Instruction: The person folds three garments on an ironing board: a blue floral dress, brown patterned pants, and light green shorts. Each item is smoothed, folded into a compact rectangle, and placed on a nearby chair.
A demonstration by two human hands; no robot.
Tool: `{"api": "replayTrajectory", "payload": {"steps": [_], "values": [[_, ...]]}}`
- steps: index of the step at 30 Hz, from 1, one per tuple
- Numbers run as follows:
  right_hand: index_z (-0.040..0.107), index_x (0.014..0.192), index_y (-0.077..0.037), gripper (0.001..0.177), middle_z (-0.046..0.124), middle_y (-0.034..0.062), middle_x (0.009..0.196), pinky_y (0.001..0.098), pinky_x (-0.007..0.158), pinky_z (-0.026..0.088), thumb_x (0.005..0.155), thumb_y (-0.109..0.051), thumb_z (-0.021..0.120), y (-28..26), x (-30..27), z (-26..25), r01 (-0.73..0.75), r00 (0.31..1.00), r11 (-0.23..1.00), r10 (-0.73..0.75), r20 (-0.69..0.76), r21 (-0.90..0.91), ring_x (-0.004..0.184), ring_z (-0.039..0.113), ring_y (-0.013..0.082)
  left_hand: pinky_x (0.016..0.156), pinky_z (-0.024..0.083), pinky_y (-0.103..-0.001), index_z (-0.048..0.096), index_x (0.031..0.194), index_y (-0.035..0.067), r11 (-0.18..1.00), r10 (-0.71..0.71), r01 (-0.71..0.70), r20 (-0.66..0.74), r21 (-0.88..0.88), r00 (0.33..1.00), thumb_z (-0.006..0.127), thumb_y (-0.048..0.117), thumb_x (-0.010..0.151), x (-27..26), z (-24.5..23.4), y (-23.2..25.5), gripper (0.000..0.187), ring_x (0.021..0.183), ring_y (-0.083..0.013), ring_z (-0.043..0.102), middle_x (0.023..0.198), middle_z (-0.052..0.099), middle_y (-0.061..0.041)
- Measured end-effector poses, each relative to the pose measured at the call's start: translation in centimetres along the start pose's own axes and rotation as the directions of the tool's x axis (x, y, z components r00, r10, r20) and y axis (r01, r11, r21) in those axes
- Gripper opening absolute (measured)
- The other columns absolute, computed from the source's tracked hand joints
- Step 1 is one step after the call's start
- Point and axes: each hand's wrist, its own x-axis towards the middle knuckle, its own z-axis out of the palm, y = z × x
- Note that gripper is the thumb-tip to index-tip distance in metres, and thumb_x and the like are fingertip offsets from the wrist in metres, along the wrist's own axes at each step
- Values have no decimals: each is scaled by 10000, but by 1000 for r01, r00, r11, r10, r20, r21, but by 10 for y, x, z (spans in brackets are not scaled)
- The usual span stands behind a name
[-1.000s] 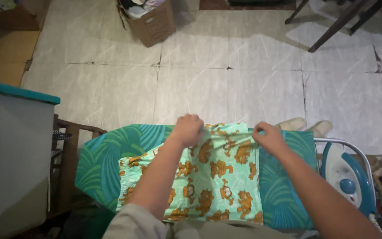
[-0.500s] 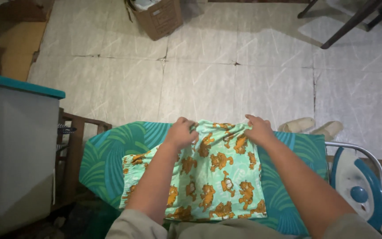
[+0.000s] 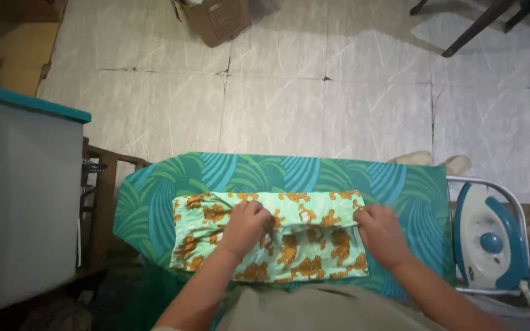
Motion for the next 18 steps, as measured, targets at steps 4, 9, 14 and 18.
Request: {"api": "replayTrajectory", "payload": {"steps": [4, 9, 14, 18], "values": [[675, 932, -121, 228, 624, 97, 987, 472, 882, 463, 732, -12, 682, -8, -16, 13, 5, 1000, 996, -3, 22, -85, 967, 578, 342, 839, 466, -464, 665, 875, 132, 997, 72, -71, -121, 16, 990, 720, 80, 715, -19, 11, 5, 178, 960, -315, 589, 986, 631, -58], [676, 963, -106, 266, 606, 95, 990, 469, 905, 461, 716, -8, 667, -21, -28, 2, 50, 998, 998, -51, -31, -32, 995, 570, 336, 836, 454, -469, 672, 900, 112, 999, 47, -46, -217, 12, 975, 687, 47, 679, -23, -2, 12, 231, 973, -330, 574, 1010, 620, -80], [732, 989, -110, 371, 637, 126, 1022, 494, 886, 459, 640, -3, 669, -35, -34, -4, 18, 994, 996, -8, 112, -91, 974, 578, 369, 914, 455, -469, 691, 897, 136, 997, 72, -74, -131, -8, 989, 667, 21, 732, -38, 11, 6, 203, 1016, -318, 581, 1036, 635, -56], [701, 1029, -116, 292, 676, 111, 1060, 478, 998, 489, 761, -43, 610, 17, -54, 39, -140, 990, 988, 141, -14, 57, 1078, 617, 358, 1101, 448, -472, 713, 1030, 136, 999, 33, -37, -191, -15, 981, 639, 23, 804, -42, 14, 20, 263, 1112, -320, 597, 1126, 662, -48]]}}
